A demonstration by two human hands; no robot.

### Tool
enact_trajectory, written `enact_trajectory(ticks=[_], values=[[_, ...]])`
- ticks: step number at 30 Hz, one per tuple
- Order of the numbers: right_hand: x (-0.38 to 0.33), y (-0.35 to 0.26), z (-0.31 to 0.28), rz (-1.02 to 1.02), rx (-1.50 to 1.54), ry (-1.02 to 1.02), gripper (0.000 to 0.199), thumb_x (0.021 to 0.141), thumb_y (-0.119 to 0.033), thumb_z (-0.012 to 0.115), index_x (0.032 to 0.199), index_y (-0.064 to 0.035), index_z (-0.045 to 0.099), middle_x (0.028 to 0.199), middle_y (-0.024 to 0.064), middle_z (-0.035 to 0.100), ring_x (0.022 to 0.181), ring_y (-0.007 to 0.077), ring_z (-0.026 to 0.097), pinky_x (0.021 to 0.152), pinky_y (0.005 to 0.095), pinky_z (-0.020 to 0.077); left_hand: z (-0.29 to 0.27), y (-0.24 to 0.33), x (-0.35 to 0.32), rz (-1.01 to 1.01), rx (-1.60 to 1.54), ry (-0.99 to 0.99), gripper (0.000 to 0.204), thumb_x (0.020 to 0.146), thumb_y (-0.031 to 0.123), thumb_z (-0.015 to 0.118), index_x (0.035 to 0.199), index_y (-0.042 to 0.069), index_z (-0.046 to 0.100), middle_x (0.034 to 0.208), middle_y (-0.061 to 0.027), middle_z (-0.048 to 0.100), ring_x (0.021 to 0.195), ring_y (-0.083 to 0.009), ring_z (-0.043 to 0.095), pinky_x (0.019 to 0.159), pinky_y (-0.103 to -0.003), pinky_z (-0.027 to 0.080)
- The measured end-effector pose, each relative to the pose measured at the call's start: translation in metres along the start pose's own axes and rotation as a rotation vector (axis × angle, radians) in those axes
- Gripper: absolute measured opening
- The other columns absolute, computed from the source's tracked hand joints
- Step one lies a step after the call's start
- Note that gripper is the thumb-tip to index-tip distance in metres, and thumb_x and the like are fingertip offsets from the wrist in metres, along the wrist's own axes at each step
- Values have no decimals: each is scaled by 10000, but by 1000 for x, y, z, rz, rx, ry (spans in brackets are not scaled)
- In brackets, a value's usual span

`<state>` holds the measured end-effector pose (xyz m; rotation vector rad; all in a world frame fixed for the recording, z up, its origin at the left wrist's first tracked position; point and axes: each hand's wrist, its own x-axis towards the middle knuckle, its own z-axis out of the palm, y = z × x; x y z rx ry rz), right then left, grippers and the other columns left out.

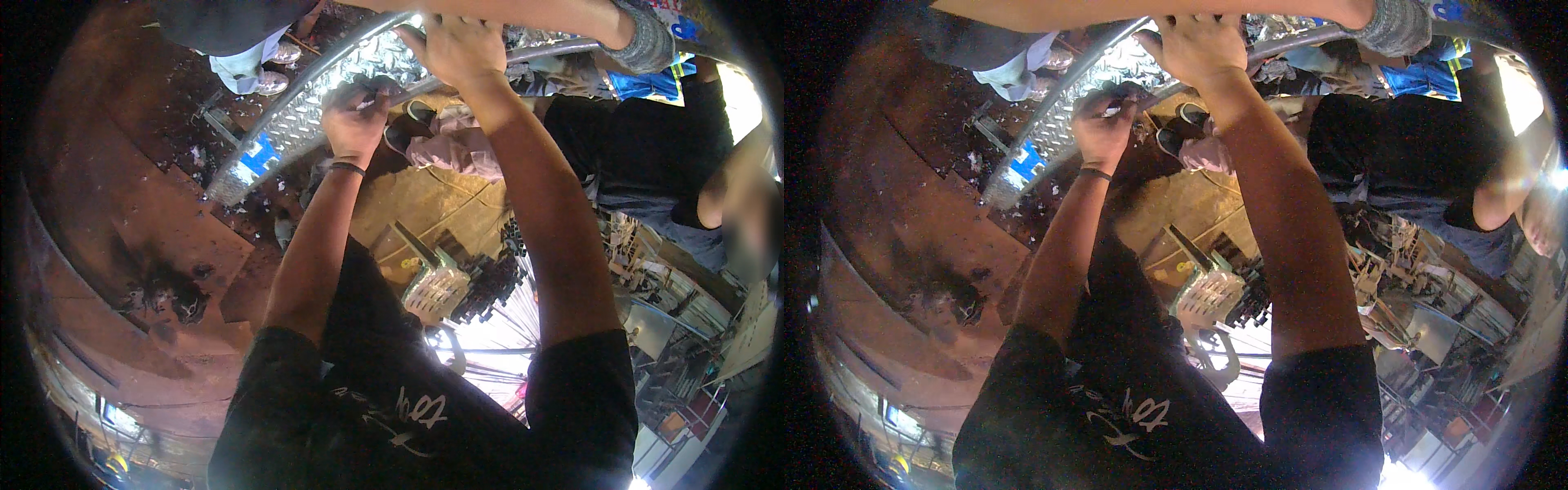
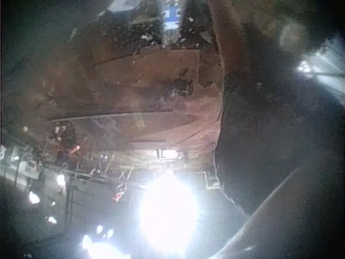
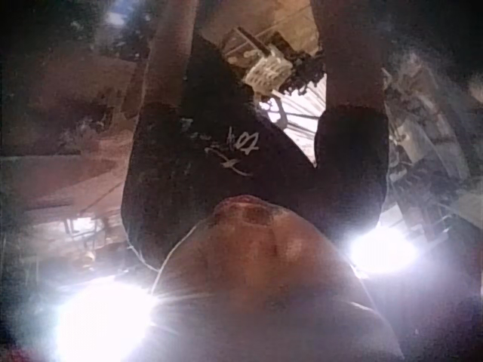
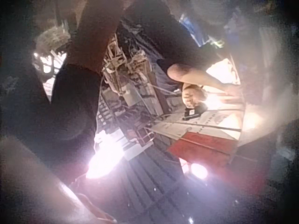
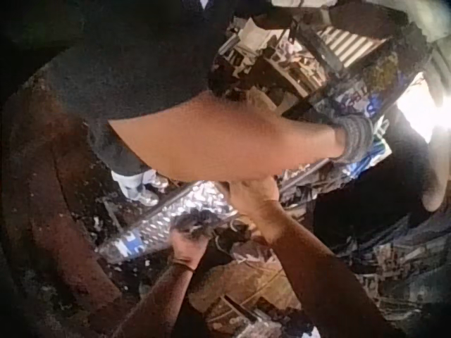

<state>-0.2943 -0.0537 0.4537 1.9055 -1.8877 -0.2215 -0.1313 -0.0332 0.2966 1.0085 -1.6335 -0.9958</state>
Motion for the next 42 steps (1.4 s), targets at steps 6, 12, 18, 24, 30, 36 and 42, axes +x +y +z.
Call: enact_trajectory(ticks=[6, 12, 18, 24, 30, 36, 42], values=[[0, -2, 4, 22, -14, 18, 635, 968, -579, 554, 1345, -76, 648, 1357, 200, 620, 1289, 413, 549, 1090, 591, 401, -16, 3, 4, -79, -128, -50, 57, 813, 96, 799, 856, 72, 770, 864, -88, 756, 801, -273, 720, 751, -358, 553], [2, 0, 4, 22, -6, 34, 633, 966, -575, 561, 1345, -77, 648, 1361, 199, 618, 1294, 413, 545, 1093, 589, 400, -16, 6, 4, -76, -155, -67, 61, 830, 81, 798, 890, 75, 789, 890, -99, 764, 822, -271, 733, 783, -343, 563], [2, 2, 6, 33, -13, 45, 630, 964, -572, 567, 1346, -77, 648, 1365, 198, 615, 1299, 414, 541, 1097, 586, 398, -14, 1, -3, 148, 116, -98, 96, 855, 163, 798, 929, 101, 806, 961, -110, 759, 897, -312, 707, 804, -397, 569], [9, -2, 5, 32, 4, 61, 628, 963, -568, 574, 1346, -77, 648, 1368, 197, 613, 1304, 414, 537, 1100, 583, 397, -10, 3, -11, 147, 208, -136, 112, 854, 169, 777, 953, 132, 811, 1013, -73, 746, 952, -321, 660, 823, -431, 558], [12, -8, 3, 17, 17, 68, 626, 961, -565, 581, 1347, -77, 647, 1372, 196, 610, 1309, 414, 532, 1103, 581, 395, -8, 2, -15, 209, 190, -114, 162, 829, 112, 765, 989, 124, 784, 1041, -67, 728, 961, -322, 643, 811, -429, 550], [10, -4, 4, 26, 5, 67, 624, 959, -561, 588, 1347, -77, 647, 1376, 195, 607, 1314, 414, 528, 1106, 578, 394, -10, 3, -15, 241, 204, -105, 171, 855, 100, 751, 1020, 143, 767, 1010, -63, 738, 949, -328, 658, 825, -428, 560], [8, -5, 7, 30, -6, 61, 621, 957, -557, 595, 1348, -77, 647, 1380, 194, 605, 1319, 414, 524, 1109, 575, 393, -12, -3, -17, 255, 247, -124, 164, 850, 138, 770, 1012, 156, 781, 993, -52, 737, 960, -328, 657, 794, -436, 569]])
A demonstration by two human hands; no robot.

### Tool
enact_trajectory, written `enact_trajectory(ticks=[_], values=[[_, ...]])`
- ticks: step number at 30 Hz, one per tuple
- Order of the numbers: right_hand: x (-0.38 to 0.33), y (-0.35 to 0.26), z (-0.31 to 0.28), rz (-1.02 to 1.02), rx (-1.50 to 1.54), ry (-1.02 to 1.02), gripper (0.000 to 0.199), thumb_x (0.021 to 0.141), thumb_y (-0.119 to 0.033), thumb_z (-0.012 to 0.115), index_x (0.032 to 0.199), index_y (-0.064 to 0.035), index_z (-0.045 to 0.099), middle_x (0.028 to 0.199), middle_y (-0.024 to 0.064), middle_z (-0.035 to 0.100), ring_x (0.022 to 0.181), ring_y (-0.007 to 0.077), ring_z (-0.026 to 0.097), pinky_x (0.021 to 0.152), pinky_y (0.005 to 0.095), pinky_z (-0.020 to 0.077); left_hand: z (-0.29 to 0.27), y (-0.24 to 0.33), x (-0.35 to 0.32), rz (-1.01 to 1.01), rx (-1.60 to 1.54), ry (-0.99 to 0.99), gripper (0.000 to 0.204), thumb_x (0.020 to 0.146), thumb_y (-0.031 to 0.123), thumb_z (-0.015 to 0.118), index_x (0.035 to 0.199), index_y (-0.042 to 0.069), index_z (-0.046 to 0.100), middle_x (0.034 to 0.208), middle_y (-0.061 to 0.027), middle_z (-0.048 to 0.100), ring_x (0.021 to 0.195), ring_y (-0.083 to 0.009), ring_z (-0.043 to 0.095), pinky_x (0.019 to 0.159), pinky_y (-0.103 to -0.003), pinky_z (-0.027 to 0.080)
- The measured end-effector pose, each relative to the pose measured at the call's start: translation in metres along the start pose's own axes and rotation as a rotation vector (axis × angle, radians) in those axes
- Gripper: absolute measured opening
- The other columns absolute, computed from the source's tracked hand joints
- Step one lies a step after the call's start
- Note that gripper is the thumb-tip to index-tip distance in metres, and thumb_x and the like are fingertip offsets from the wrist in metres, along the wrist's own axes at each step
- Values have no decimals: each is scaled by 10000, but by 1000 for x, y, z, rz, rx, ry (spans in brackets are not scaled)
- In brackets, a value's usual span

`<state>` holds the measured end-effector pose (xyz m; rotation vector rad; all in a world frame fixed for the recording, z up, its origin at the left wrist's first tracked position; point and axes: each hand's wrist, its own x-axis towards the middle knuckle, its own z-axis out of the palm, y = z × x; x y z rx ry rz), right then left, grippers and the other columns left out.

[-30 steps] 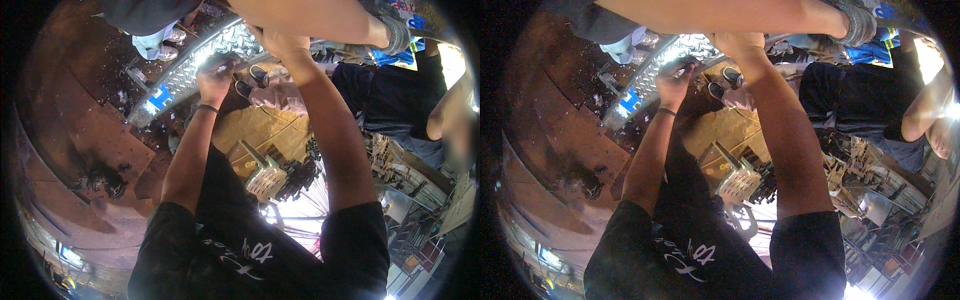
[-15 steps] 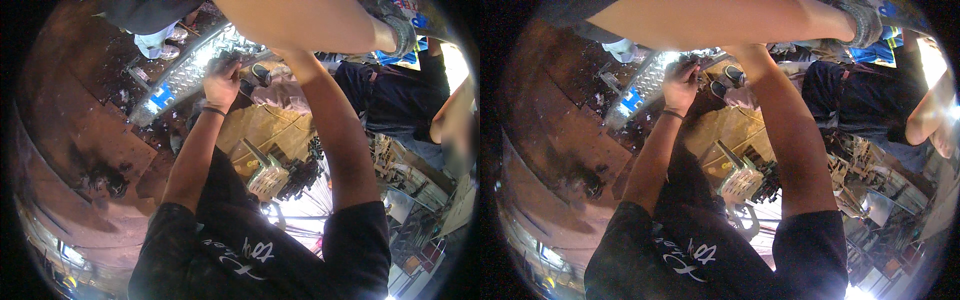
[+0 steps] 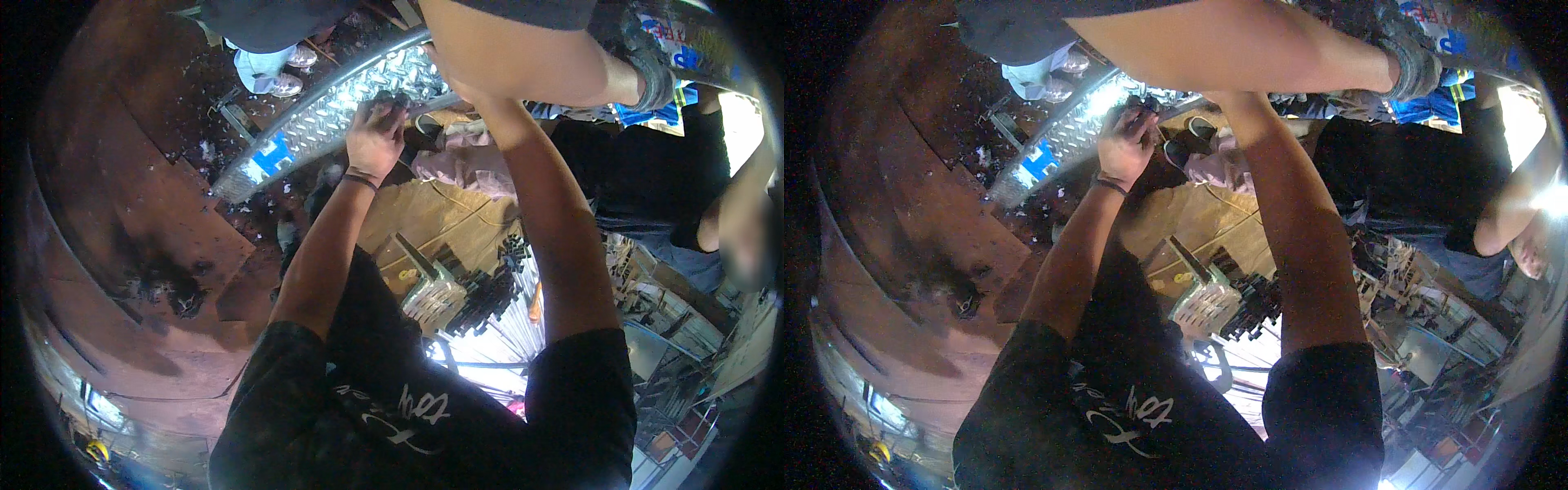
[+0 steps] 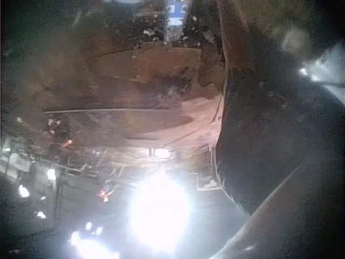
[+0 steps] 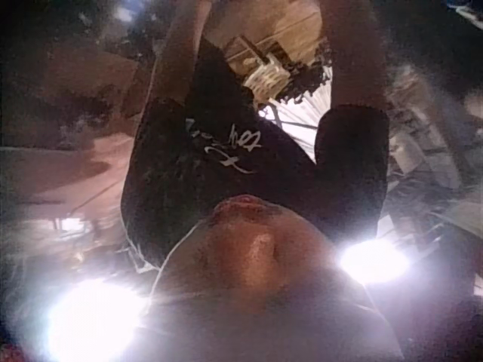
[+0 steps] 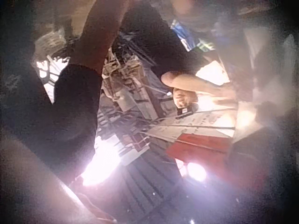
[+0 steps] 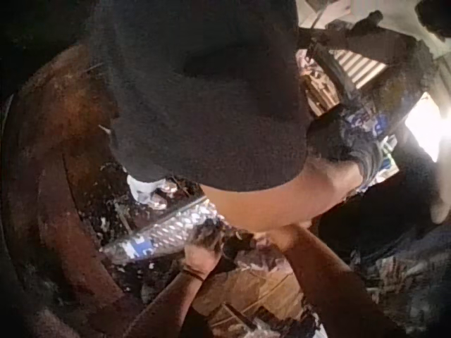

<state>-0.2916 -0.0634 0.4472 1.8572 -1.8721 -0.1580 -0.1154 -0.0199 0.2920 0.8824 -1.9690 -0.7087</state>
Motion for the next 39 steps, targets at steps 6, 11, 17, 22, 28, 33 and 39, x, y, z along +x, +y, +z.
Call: enact_trajectory(ticks=[6, 11, 17, 22, 28, 33, 39], values=[[-4, 0, 1, -4, -12, -7, 620, 955, -554, 601, 1348, -77, 647, 1384, 193, 602, 1324, 414, 520, 1112, 573, 391, -2, -5, -2, -13, -33, -3, 156, 850, 152, 772, 1003, 168, 794, 1010, -36, 740, 988, -302, 655, 762, -413, 579], [-5, 0, 1, -16, -28, 3, 618, 954, -551, 607, 1349, -77, 647, 1387, 192, 600, 1328, 414, 516, 1115, 570, 390, -4, -5, 0, -9, -6, -75, 191, 846, 130, 765, 1033, 161, 788, 1026, -42, 744, 933, -301, 677, 738, -417, 585], [-6, -1, -1, -3, -47, 9, 616, 952, -547, 614, 1349, -77, 647, 1391, 191, 597, 1333, 414, 512, 1118, 568, 389, -4, -5, 1, 76, 9, -2, 226, 822, 133, 756, 1047, 157, 764, 1022, -9, 700, 912, -263, 655, 695, -407, 569], [-5, -4, 0, 12, -58, 11, 615, 950, -544, 620, 1350, -77, 646, 1395, 190, 595, 1337, 415, 509, 1121, 565, 388, -4, -5, -1, 97, 48, -37, 216, 825, 136, 752, 1041, 156, 760, 1033, -18, 697, 905, -265, 654, 693, -404, 565], [-6, -4, 2, 21, -60, 15, 613, 949, -541, 626, 1350, -77, 646, 1399, 189, 592, 1342, 415, 504, 1124, 563, 386, -1, -7, -7, 29, -28, -7, 178, 827, 152, 764, 1001, 184, 770, 994, -1, 698, 886, -251, 653, 690, -395, 563], [-8, -1, 2, 13, -51, 16, 612, 947, -538, 632, 1351, -78, 646, 1402, 188, 590, 1347, 415, 501, 1126, 561, 385, -5, 2, 2, -5, -36, 11, 149, 843, 163, 787, 990, 188, 792, 988, -15, 736, 839, -259, 690, 685, -395, 581], [-10, 2, -1, -10, -38, 22, 611, 945, -534, 639, 1351, -78, 646, 1406, 187, 587, 1352, 415, 497, 1129, 558, 384, -3, 0, 2, 1, -14, -39, 121, 855, 152, 775, 974, 168, 782, 970, -38, 736, 847, -268, 693, 695, -401, 575]])
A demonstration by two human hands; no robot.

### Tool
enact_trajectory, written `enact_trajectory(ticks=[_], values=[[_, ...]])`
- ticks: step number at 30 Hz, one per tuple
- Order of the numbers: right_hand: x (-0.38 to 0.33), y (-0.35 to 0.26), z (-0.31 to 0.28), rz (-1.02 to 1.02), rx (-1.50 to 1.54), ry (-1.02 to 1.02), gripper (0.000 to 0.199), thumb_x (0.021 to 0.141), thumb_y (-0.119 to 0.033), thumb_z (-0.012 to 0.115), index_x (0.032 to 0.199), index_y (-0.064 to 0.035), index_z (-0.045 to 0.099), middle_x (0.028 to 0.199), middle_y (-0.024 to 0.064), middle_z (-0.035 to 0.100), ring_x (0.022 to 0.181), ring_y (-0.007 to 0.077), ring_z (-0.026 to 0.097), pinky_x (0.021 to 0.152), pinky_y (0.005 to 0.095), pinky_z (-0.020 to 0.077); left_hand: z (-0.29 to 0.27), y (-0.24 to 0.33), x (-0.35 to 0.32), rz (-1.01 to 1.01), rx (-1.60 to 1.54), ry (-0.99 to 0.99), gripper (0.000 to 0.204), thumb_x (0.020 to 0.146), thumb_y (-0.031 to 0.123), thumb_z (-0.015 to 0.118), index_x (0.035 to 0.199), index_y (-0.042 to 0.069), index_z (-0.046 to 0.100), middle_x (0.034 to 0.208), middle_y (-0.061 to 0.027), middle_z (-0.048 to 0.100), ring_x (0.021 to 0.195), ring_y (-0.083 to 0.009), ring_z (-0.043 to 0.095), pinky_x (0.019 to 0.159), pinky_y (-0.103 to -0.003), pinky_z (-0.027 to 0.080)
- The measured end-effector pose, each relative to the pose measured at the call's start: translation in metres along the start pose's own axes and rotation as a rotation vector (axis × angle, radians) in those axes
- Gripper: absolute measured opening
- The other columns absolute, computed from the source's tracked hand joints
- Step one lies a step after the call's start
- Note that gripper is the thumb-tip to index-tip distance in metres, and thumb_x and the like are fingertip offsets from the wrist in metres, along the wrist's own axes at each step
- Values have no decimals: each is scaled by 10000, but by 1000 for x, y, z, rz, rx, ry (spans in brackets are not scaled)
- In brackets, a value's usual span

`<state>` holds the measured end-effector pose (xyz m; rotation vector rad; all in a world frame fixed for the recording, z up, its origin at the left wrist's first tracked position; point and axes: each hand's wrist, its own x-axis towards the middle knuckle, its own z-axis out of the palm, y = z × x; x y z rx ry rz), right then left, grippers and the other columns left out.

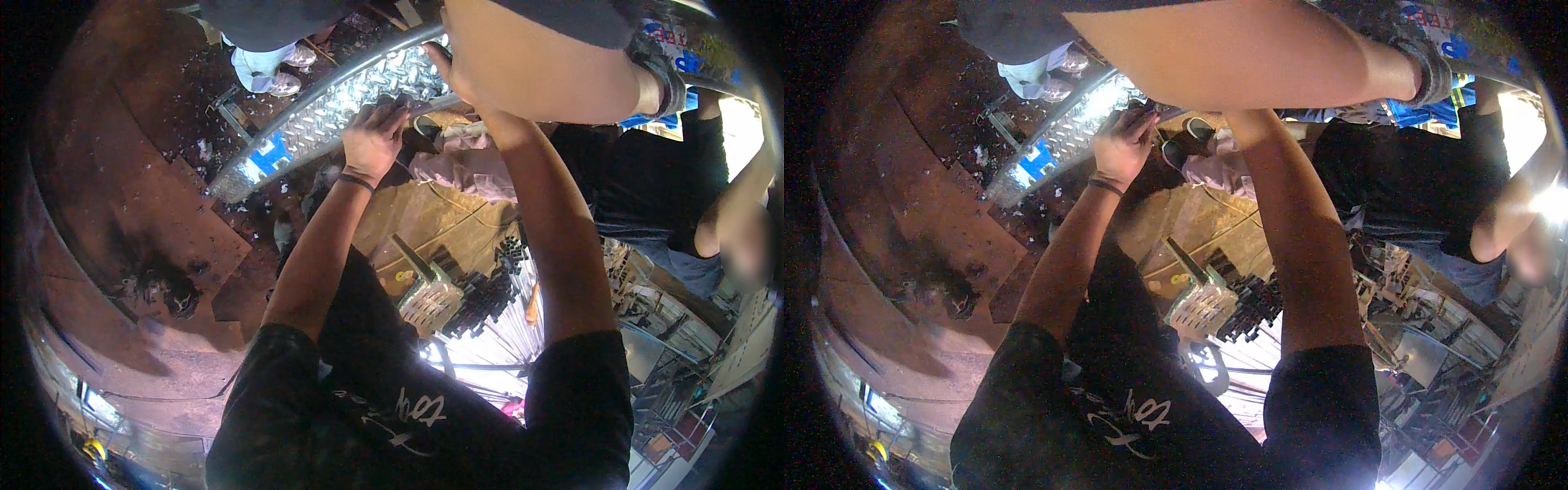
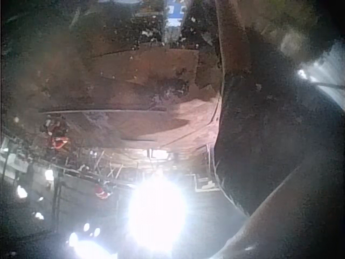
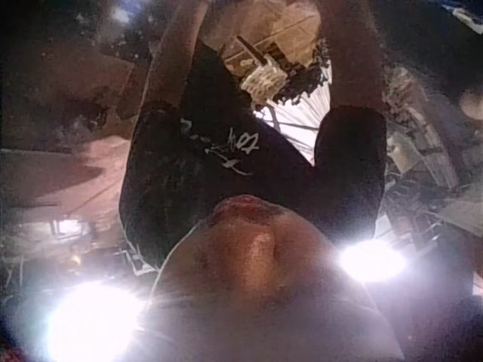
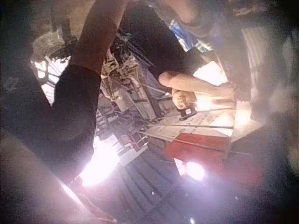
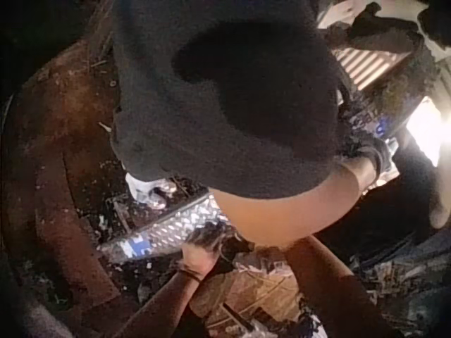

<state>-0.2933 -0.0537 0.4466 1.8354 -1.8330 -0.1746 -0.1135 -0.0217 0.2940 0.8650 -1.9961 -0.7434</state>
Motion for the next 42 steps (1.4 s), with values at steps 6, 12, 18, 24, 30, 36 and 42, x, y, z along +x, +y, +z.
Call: enact_trajectory(ticks=[6, 12, 18, 24, 30, 36, 42], values=[[3, -6, 4, 11, -8, 8, 610, 943, -531, 646, 1352, -78, 646, 1410, 186, 585, 1357, 415, 492, 1133, 555, 382, 3, 1, -2, -7, 3, 68, 87, 870, 154, 767, 956, 151, 778, 966, -47, 736, 843, -278, 690, 712, -401, 569], [4, -8, 5, 1, 5, 12, 609, 941, -527, 652, 1352, -78, 646, 1414, 185, 582, 1362, 415, 488, 1136, 553, 381, 5, 0, -1, -38, -60, 82, 135, 845, 164, 789, 980, 164, 779, 958, -21, 729, 828, -261, 677, 703, -401, 555], [2, -3, 5, -7, 18, 20, 608, 940, -523, 659, 1353, -78, 645, 1418, 184, 580, 1366, 415, 484, 1139, 550, 380, 4, 4, -1, -58, -20, 74, 138, 881, 199, 791, 1014, 162, 793, 928, -44, 732, 823, -266, 688, 686, -401, 568], [1, 2, 2, -27, 25, 35, 607, 938, -520, 666, 1353, -78, 645, 1421, 183, 577, 1371, 416, 480, 1142, 547, 378, 7, 2, 0, -48, -45, 86, 189, 883, 191, 774, 1071, 177, 783, 929, -25, 721, 797, -261, 673, 682, -400, 553], [1, 3, 3, -34, 24, 40, 606, 936, -516, 673, 1354, -78, 645, 1425, 182, 574, 1376, 416, 476, 1145, 545, 377, 7, -1, -3, -45, -28, 56, 138, 879, 197, 784, 1014, 166, 786, 921, -35, 729, 812, -264, 685, 687, -405, 557], [4, -2, 7, -20, 21, 42, 605, 934, -513, 680, 1354, -78, 645, 1429, 181, 572, 1381, 416, 471, 1148, 542, 376, 7, -6, -5, 0, 32, 39, 108, 864, 187, 789, 963, 148, 770, 954, -45, 747, 848, -274, 699, 730, -403, 562], [1, 1, 13, -51, 35, 59, 605, 932, -509, 686, 1355, -78, 645, 1433, 180, 569, 1386, 416, 467, 1151, 539, 374, 2, -4, -7, -12, 18, -40, 102, 901, 160, 737, 1000, 138, 735, 960, -58, 735, 862, -301, 696, 745, -421, 558]])
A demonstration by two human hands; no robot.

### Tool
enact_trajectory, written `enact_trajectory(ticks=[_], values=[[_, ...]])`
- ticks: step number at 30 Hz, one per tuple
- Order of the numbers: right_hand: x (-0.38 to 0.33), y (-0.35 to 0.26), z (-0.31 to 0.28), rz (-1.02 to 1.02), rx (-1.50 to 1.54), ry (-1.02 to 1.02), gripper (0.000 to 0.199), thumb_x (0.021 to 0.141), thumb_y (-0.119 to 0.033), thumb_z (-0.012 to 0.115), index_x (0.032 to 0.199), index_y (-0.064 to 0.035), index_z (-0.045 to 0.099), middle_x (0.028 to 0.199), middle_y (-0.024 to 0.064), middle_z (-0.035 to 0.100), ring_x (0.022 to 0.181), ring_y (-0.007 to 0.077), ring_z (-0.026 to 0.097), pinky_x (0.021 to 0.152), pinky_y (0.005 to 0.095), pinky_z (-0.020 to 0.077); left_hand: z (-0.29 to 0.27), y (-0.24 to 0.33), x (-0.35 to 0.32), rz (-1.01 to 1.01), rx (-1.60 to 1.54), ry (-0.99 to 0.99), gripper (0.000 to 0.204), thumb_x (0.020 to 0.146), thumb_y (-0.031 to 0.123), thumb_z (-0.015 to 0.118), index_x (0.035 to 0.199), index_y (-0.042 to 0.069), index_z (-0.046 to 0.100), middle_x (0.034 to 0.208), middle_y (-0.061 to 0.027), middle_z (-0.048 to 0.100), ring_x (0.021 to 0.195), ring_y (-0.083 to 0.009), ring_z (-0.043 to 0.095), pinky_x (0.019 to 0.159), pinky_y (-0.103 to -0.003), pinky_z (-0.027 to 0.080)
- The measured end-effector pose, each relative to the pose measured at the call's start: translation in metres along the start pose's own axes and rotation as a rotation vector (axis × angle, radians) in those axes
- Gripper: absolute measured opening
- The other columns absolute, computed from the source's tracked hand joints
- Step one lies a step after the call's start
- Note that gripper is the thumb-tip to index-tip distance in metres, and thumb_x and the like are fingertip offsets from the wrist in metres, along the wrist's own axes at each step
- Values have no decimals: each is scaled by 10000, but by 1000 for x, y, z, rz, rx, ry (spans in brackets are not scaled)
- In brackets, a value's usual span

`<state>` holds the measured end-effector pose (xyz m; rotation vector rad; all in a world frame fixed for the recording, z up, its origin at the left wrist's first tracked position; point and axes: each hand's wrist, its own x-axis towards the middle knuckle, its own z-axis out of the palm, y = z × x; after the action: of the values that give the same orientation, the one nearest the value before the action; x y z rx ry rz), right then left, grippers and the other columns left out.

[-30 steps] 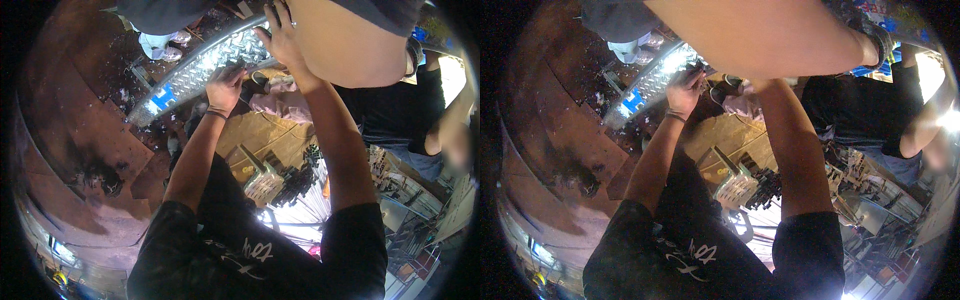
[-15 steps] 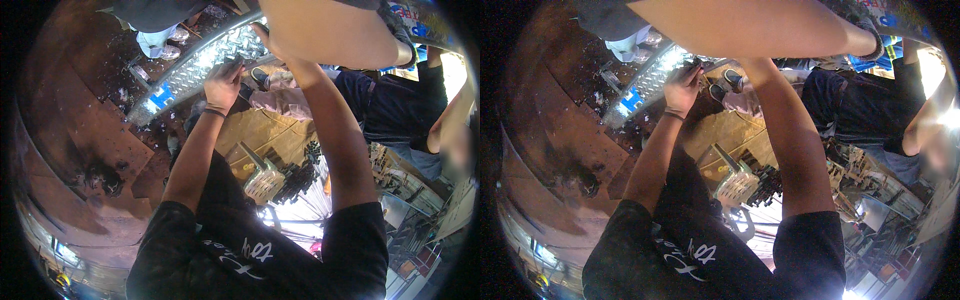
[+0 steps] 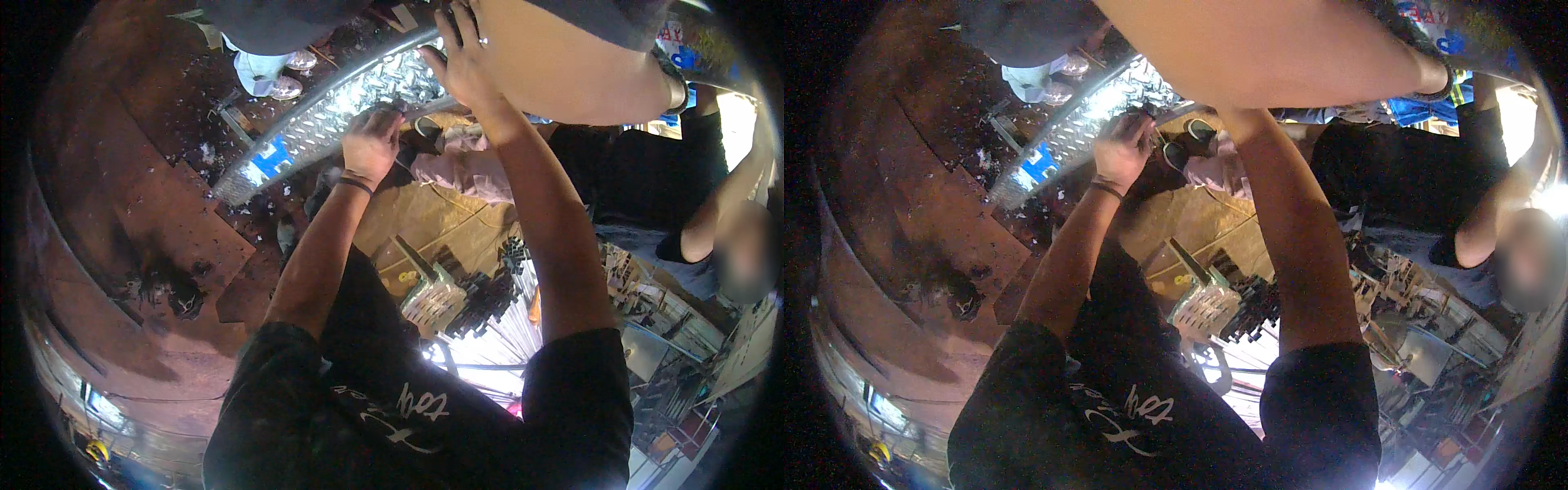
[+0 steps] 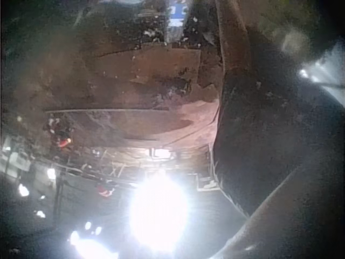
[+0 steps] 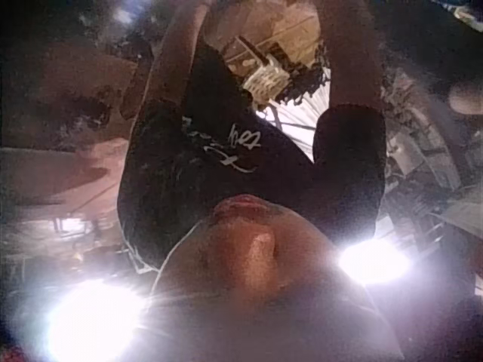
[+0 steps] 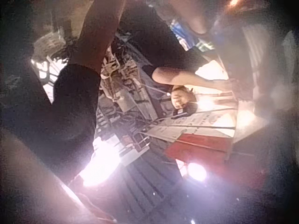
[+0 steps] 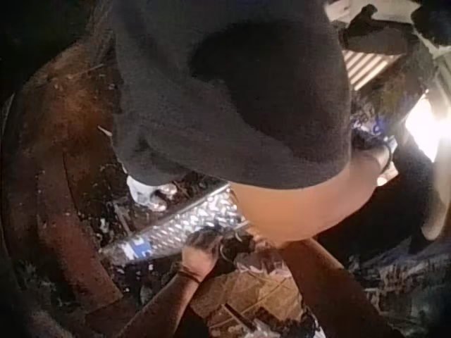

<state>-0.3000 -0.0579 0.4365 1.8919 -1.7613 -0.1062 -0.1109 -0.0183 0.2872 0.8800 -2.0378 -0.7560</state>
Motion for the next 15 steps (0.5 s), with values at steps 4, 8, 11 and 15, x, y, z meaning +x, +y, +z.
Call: enact_trajectory(ticks=[4, 8, 11, 15], values=[[-2, 8, 3, -34, 24, 23, 605, 934, -506, 687, 1361, -80, 643, 1436, 182, 567, 1393, 424, 459, 1158, 541, 366, -1, -1, -3, -69, -53, -22, 110, 924, 184, 719, 977, 90, 698, 940, -113, 704, 887, -346, 674, 779, -462, 546], [-5, 2, 9, 66, 361, -3, 605, 958, -508, 659, 1397, -95, 617, 1418, 196, 578, 1360, 428, 489, 1134, 537, 387, -8, -5, -7, -191, -136, -38, 131, 906, 144, 711, 963, 41, 654, 932, -155, 649, 918, -397, 617, 829, -501, 507], [-64, 44, 87, 382, 1168, -112, 567, 985, -523, 610, 1387, -122, 613, 1381, 208, 607, 1283, 392, 569, 1044, 517, 477, -6, 5, -9, -260, -226, -50, 192, 895, 98, 697, 1067, 31, 642, 1055, -172, 640, 1027, -420, 591, 899, -511, 496], [1, 1, -15, 237, 126, -296, 544, 974, -564, 589, 1305, -139, 667, 1314, 165, 661, 1212, 361, 624, 954, 521, 526, -21, -23, -28, -258, -39, 14, 414, 898, 76, 677, 1302, 37, 601, 1372, -197, 568, 1252, -451, 519, 1056, -512, 466]])
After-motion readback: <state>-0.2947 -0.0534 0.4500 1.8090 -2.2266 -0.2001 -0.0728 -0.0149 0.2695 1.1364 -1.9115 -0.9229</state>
